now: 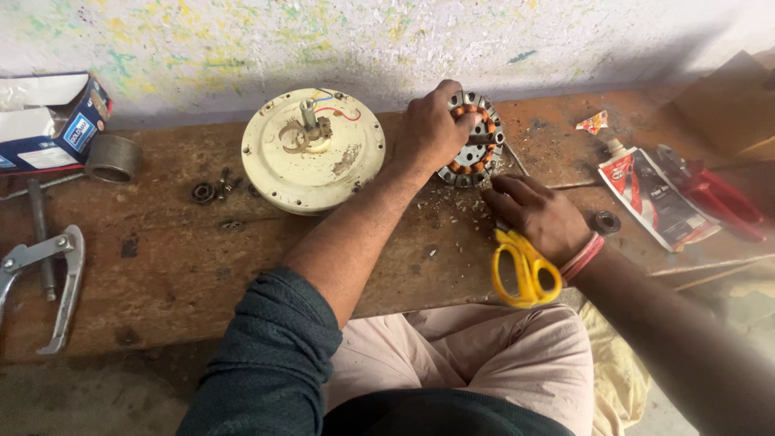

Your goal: The person removes copper windings from a motor stator using pliers, scissors, and a screwdriver. They pull and cut the wires from the stator slots, leaving copper debris on the workbench.

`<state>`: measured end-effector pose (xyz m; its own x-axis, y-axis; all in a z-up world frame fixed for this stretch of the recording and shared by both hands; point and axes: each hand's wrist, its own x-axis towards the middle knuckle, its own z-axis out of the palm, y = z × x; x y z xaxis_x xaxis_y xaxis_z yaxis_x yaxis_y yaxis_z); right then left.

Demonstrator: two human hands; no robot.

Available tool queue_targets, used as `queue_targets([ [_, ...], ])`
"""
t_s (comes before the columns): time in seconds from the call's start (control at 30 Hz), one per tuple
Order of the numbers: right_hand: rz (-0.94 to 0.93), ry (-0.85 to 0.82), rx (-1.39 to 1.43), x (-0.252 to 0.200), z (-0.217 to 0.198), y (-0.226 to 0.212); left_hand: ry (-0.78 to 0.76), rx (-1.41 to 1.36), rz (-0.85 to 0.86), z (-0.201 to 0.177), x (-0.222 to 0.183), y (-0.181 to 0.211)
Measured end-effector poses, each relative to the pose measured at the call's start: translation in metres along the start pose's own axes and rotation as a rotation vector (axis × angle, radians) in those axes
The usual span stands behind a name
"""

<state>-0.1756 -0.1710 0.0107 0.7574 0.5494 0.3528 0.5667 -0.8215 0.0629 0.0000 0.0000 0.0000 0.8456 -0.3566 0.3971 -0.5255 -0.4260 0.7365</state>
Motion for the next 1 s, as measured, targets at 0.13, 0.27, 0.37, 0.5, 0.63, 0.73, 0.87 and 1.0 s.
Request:
queue_targets([
  [0.13,0.156,0.070,0.268,0.002,-0.008,-0.008,-0.005,-0.007,0.010,-0.001,0.001,0.002],
  [0.27,0.402,0.160,0.417,0.004,-0.004,-0.009,-0.047,0.000,-0.050,-0.003,0.001,0.002],
  [0.37,0.284,0.143,0.385,0.005,0.000,-0.003,-0.025,-0.015,-0.043,0.000,0.002,0.005],
  [0.5,0.121,0.043,0.285,-0.004,-0.001,0.004,-0.028,0.036,-0.031,-0.001,0.002,0.003],
  [0.63,0.051,0.123,0.445,-0.012,0.002,0.019,0.011,0.027,0.003,0.000,0.001,0.001],
  [0.73,0.158,0.234,0.757,-0.017,0.014,0.027,-0.009,0.014,-0.018,0.000,0.003,0.001],
  [0.87,0.517,0.433,1.276,-0.008,0.037,0.021,-0.026,-0.023,-0.049,0.002,-0.001,-0.004],
  [1.0,0.391,0.195,0.585,-0.002,0.023,0.002,-0.012,-0.099,-0.089,0.007,-0.002,-0.006],
])
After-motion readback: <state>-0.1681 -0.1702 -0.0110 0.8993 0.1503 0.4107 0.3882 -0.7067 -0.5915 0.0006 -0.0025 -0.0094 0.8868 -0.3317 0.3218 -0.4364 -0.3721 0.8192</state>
